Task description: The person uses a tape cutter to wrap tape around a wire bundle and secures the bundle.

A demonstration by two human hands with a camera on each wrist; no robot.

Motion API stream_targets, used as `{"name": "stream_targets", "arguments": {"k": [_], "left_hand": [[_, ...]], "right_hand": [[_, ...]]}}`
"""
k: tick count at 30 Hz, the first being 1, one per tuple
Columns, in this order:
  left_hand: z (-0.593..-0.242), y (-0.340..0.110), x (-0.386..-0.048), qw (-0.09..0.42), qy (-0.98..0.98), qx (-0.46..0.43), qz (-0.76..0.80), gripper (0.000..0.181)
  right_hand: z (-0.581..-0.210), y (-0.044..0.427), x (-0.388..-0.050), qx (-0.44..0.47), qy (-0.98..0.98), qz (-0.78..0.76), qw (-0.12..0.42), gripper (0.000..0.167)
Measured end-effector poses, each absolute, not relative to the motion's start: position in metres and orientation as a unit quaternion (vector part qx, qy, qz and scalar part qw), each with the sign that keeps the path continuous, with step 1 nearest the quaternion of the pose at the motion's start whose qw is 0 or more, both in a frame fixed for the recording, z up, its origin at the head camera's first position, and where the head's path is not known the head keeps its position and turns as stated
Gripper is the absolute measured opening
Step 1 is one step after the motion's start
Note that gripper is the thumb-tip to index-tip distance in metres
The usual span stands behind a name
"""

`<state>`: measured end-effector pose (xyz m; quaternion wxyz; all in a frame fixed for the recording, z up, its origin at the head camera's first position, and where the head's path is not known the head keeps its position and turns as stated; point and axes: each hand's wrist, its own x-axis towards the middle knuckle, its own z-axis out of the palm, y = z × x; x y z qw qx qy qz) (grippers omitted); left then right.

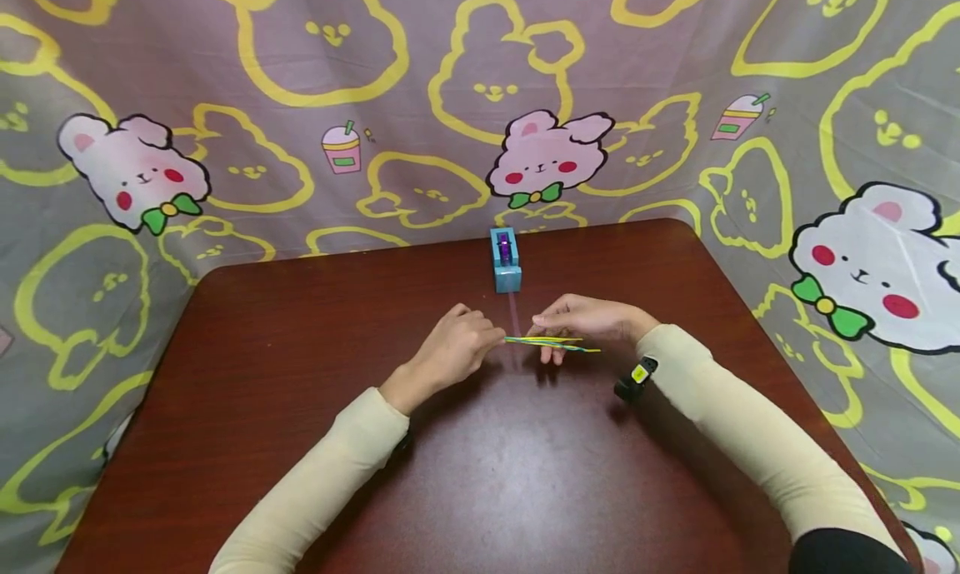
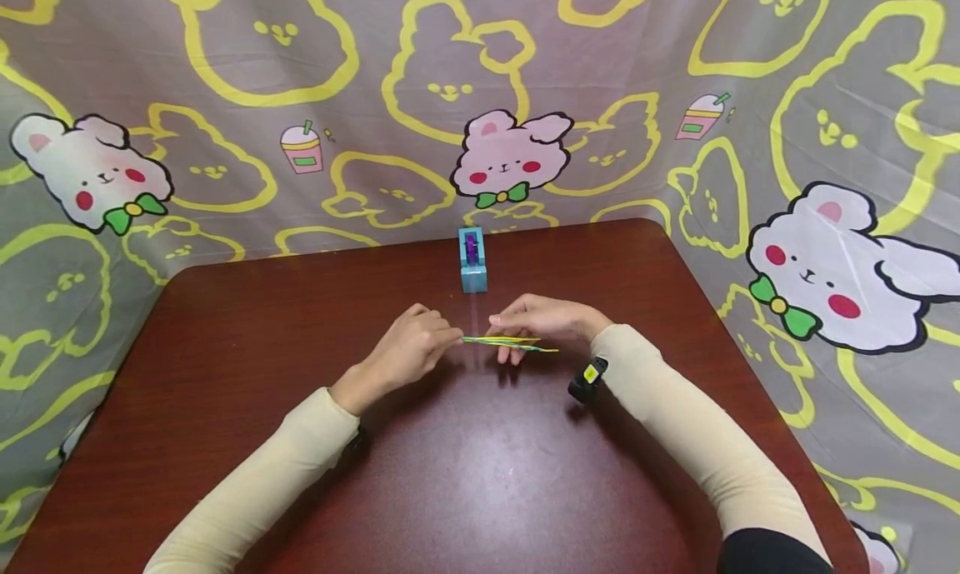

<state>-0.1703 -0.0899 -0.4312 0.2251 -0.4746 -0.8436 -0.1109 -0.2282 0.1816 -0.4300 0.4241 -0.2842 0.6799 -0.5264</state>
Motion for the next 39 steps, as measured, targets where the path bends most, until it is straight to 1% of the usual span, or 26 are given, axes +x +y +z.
{"name": "stream_targets", "arguments": {"k": [2,5,7,10,13,17,22,28,31,34,36,39], "left_hand": [[-0.433,-0.09,-0.17,0.246,-0.838,-0.478,-0.092,0.008],[-0.435,-0.089,-0.169,0.266,-0.833,-0.48,-0.068,0.005],[-0.435,-0.088,-0.168,0.275,-0.832,-0.479,-0.056,0.002],[-0.436,-0.087,-0.168,0.285,-0.828,-0.48,-0.044,0.003],[-0.437,-0.087,-0.169,0.291,-0.827,-0.48,-0.033,0.006],[-0.438,-0.087,-0.169,0.296,-0.825,-0.48,-0.026,0.006],[-0.439,-0.088,-0.169,0.299,-0.826,-0.478,-0.018,0.008],[-0.441,-0.089,-0.167,0.311,-0.827,-0.468,-0.013,0.01],[-0.44,-0.089,-0.165,0.318,-0.827,-0.463,-0.015,0.011],[-0.439,-0.089,-0.163,0.32,-0.83,-0.457,-0.016,0.012],[-0.438,-0.089,-0.162,0.318,-0.834,-0.451,-0.021,0.014],[-0.437,-0.09,-0.161,0.308,-0.844,-0.436,-0.048,0.014]], "right_hand": [[-0.442,0.183,-0.236,-0.24,0.633,-0.558,0.48,0.056],[-0.46,0.183,-0.242,-0.223,0.593,-0.568,0.526,0.066],[-0.469,0.183,-0.243,-0.227,0.576,-0.566,0.545,0.068],[-0.477,0.183,-0.241,-0.246,0.539,-0.573,0.566,0.063],[-0.481,0.184,-0.24,-0.265,0.499,-0.592,0.575,0.054],[-0.481,0.185,-0.242,-0.285,0.486,-0.598,0.57,0.043],[-0.469,0.186,-0.246,-0.298,0.523,-0.567,0.562,0.039],[-0.435,0.181,-0.248,-0.3,0.587,-0.489,0.571,0.04],[-0.418,0.177,-0.246,-0.302,0.623,-0.452,0.562,0.04],[-0.403,0.173,-0.24,-0.319,0.669,-0.414,0.528,0.037],[-0.395,0.171,-0.234,-0.346,0.702,-0.389,0.487,0.033],[-0.385,0.168,-0.224,-0.397,0.748,-0.348,0.402,0.026]]}}
